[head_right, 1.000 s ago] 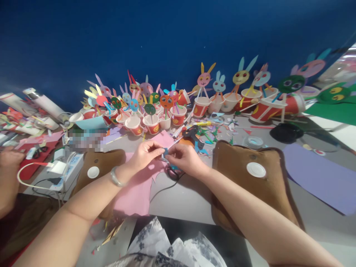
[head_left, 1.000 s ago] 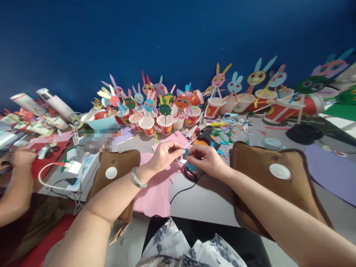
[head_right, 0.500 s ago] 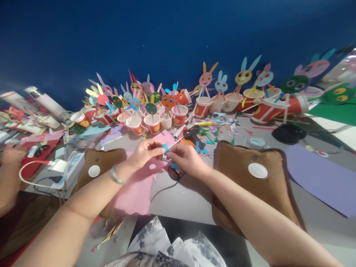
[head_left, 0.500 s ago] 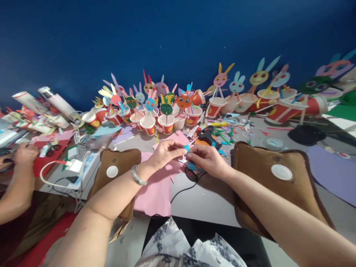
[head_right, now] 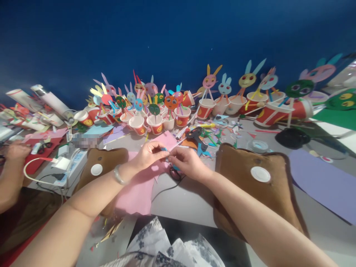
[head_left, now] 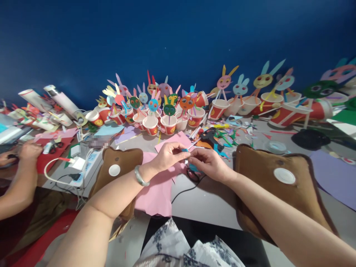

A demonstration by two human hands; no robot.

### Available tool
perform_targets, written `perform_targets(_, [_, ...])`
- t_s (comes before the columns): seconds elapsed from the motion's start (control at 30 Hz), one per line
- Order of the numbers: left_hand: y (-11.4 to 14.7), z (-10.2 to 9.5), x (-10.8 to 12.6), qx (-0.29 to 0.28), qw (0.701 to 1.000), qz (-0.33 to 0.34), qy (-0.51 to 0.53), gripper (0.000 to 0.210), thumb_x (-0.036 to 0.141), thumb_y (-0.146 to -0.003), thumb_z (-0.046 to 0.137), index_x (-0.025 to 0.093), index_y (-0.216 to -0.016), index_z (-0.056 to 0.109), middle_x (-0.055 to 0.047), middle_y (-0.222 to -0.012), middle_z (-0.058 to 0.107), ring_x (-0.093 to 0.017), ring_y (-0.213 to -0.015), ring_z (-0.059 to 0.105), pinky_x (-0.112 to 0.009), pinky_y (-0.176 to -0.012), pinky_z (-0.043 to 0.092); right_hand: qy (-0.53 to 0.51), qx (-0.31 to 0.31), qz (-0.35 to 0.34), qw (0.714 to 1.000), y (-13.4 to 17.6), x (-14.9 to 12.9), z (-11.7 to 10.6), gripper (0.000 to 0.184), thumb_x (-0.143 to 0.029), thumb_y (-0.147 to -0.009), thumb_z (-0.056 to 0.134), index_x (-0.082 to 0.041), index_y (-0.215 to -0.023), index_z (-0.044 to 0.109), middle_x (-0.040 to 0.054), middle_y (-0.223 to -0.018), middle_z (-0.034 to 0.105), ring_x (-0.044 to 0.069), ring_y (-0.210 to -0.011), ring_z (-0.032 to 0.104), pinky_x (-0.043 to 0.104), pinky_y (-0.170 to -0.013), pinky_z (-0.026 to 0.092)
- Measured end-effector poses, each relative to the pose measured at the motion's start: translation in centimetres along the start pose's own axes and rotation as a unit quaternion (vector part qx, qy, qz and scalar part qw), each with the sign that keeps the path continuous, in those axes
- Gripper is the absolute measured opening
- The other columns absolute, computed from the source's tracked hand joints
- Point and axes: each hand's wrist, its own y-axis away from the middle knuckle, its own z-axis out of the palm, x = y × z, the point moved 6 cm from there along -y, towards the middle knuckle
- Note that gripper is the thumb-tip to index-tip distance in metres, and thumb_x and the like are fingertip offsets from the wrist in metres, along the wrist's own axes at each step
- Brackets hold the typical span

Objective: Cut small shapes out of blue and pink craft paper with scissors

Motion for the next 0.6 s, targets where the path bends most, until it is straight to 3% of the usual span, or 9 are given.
perform_targets(0.23, [0.1,0.0,-0.3,0.015,0.999,0.0,0.039,0.035,0.043,-0.074,0.079,0.011,-0.078,0.064,-0.001,-0.067,0.064,-0.011,-0.06,0.062,-0.024,-0.059,0.052,0.023,0.058,-0.003,0.998,0.3,0.0,-0.4,0.024,-0.04,-0.087,0.062,-0.017,-0.08,0.066,0.0021,-0.066,0.062,0.013,-0.055,0.051,0.025,-0.05,0.041])
perform_targets(0.4, [0.1,0.1,-0.5,-0.005,0.995,-0.032,0.093,0.039,0.038,-0.066,0.085,0.011,-0.088,0.067,-0.001,-0.075,0.067,-0.011,-0.065,0.063,-0.025,-0.063,0.054,-0.012,0.053,-0.002,0.999,0.5,-0.6,-0.4,0.025,-0.042,-0.086,0.065,-0.018,-0.078,0.066,0.0029,-0.066,0.064,0.013,-0.055,0.052,0.025,-0.05,0.044])
perform_targets(0.6, [0.2,0.4,0.0,-0.048,0.991,-0.025,0.119,0.034,0.04,-0.07,0.084,0.012,-0.079,0.067,-0.001,-0.067,0.064,-0.01,-0.06,0.06,-0.024,-0.061,0.051,-0.045,0.047,0.004,0.998,0.7,-0.7,-0.4,0.03,-0.048,-0.086,0.066,-0.019,-0.08,0.067,0.0039,-0.067,0.064,0.014,-0.057,0.054,0.026,-0.049,0.044])
